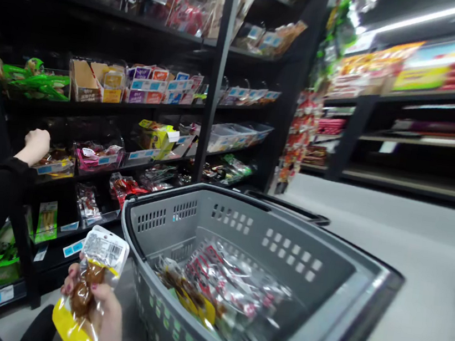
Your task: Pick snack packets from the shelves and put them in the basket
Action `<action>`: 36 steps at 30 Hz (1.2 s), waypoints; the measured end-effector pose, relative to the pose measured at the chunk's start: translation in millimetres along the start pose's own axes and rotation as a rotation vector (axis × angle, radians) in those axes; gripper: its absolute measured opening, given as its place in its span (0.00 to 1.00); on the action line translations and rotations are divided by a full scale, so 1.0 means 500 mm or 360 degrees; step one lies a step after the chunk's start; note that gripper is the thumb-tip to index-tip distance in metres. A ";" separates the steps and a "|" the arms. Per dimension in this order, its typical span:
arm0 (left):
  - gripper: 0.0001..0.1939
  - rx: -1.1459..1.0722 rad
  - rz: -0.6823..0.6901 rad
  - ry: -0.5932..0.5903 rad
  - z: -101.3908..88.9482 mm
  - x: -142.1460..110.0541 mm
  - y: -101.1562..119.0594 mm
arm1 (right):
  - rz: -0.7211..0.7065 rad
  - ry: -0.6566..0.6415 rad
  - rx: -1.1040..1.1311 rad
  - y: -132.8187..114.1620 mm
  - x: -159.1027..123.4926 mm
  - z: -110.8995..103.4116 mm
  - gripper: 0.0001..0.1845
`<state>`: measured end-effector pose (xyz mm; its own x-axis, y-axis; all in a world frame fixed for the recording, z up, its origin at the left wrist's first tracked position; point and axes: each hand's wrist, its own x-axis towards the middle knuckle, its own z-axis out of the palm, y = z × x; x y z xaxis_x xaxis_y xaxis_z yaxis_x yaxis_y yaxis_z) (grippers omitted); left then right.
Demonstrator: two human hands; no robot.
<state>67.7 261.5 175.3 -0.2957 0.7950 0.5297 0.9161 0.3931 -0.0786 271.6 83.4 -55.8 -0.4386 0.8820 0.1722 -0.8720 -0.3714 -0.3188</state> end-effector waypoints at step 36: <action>0.18 -0.3458 -0.1071 -0.1231 0.208 -0.671 -0.006 | -0.0075 0.0399 -0.0248 0.053 -0.002 -0.051 0.29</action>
<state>136.1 41.5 -89.9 -0.0889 0.9718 -0.2185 -0.5949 0.1241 0.7942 254.3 79.9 -88.3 -0.3140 0.9486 -0.0392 -0.8379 -0.2963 -0.4584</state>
